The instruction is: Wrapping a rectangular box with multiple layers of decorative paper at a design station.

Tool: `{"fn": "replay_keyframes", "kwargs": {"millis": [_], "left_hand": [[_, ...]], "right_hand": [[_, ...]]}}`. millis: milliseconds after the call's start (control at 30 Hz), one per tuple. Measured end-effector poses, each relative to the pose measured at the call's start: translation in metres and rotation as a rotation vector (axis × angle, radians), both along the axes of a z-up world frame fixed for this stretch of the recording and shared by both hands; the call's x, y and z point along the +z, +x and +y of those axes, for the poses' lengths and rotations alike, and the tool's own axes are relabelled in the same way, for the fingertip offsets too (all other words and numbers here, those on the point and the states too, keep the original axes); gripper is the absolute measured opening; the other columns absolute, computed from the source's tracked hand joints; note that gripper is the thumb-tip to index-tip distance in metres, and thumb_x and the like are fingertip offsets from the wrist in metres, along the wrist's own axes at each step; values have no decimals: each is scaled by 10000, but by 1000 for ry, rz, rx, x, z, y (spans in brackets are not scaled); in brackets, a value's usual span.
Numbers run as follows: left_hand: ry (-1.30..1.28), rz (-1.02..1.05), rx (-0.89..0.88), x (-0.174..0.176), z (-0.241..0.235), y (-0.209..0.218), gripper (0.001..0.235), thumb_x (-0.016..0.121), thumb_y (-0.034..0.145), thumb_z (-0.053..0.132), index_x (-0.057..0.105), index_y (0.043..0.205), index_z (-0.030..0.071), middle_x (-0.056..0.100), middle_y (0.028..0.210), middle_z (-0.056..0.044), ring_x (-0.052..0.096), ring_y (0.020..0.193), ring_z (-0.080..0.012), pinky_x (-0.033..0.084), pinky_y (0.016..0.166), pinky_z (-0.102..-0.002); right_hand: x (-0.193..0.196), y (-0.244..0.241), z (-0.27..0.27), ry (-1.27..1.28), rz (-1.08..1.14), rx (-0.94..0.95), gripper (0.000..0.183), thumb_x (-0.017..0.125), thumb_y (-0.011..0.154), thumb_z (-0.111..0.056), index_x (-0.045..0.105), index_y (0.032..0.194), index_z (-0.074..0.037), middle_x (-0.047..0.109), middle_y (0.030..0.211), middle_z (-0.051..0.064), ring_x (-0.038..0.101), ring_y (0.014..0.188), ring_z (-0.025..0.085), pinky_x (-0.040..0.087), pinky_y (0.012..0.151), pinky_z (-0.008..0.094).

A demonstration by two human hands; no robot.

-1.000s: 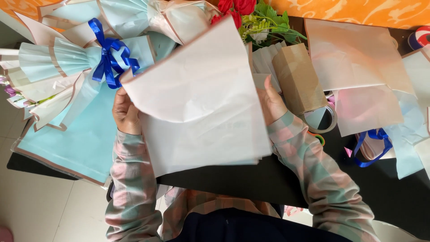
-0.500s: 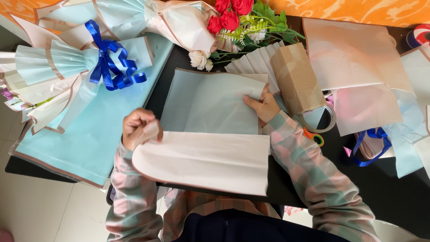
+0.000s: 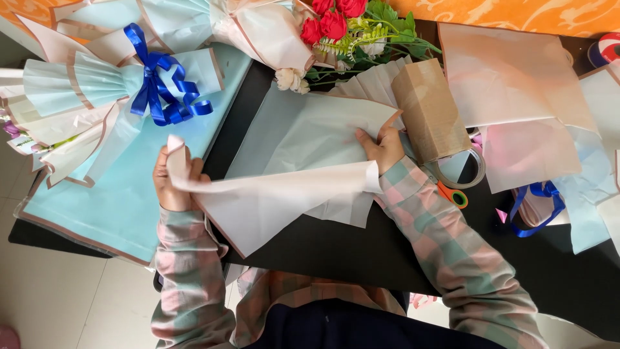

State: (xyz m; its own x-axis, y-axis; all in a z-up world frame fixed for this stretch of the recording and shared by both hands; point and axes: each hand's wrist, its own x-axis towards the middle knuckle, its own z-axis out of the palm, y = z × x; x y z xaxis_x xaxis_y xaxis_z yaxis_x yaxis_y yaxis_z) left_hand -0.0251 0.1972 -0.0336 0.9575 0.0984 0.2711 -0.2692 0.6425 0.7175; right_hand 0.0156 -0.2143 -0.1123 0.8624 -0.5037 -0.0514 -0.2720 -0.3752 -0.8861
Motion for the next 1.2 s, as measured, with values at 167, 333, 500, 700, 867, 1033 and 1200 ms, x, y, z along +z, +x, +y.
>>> {"fn": "replay_keyframes", "kwargs": {"millis": [167, 333, 500, 700, 867, 1033, 1200], "left_hand": [[157, 167, 310, -45, 29, 21, 382, 402, 947, -78, 524, 1282, 60, 611, 1011, -118, 704, 821, -209, 674, 793, -360], [202, 204, 308, -46, 21, 19, 365, 378, 1110, 182, 432, 1469, 152, 648, 1177, -110, 749, 973, -269, 706, 809, -459], [290, 67, 310, -65, 13, 34, 333, 644, 1004, 95, 588, 1303, -41, 706, 1028, -251, 746, 829, -372, 639, 788, -575], [399, 32, 636, 1, -16, 4, 84, 789, 954, 37, 738, 960, -28, 672, 701, -160, 674, 604, -181, 618, 599, -357], [492, -7, 709, -14, -8, -4, 92, 768, 988, 64, 738, 1003, -23, 682, 734, -128, 666, 653, -136, 610, 680, -303], [311, 20, 862, -48, 20, 6, 86, 735, 976, 36, 703, 1027, -26, 706, 803, -154, 712, 681, -177, 626, 671, -294], [330, 107, 904, -3, 11, -9, 54, 716, 1012, 63, 668, 1023, 41, 713, 831, -91, 695, 651, -104, 644, 648, -234]], "right_hand": [[-76, 36, -44, -8, -6, 111, 418, 835, 867, -493, 672, 805, -113, 653, 752, 34, 627, 753, 172, 504, 713, 293], [-97, 44, -57, 31, -75, 187, 353, 808, 897, -456, 728, 769, -137, 664, 703, 19, 603, 694, 124, 489, 672, 277], [-79, 28, -55, 46, -160, 255, 318, 755, 940, -360, 727, 744, -110, 626, 641, 22, 543, 642, 104, 465, 640, 265], [-58, 7, -50, 66, -247, 325, 319, 702, 982, -263, 726, 720, -84, 588, 579, 25, 482, 589, 84, 441, 608, 253], [-23, 5, -29, 71, -322, 360, 362, 666, 1015, -198, 712, 684, -57, 561, 531, 37, 434, 549, 69, 415, 574, 246], [-52, 19, -64, -27, -398, 371, 216, 709, 1002, -213, 760, 853, -65, 644, 611, 5, 548, 584, 62, 491, 611, 238], [-88, 47, -119, -52, -450, 494, 188, 787, 986, -197, 763, 961, -13, 700, 747, 131, 556, 706, 99, 520, 680, 327]]}}
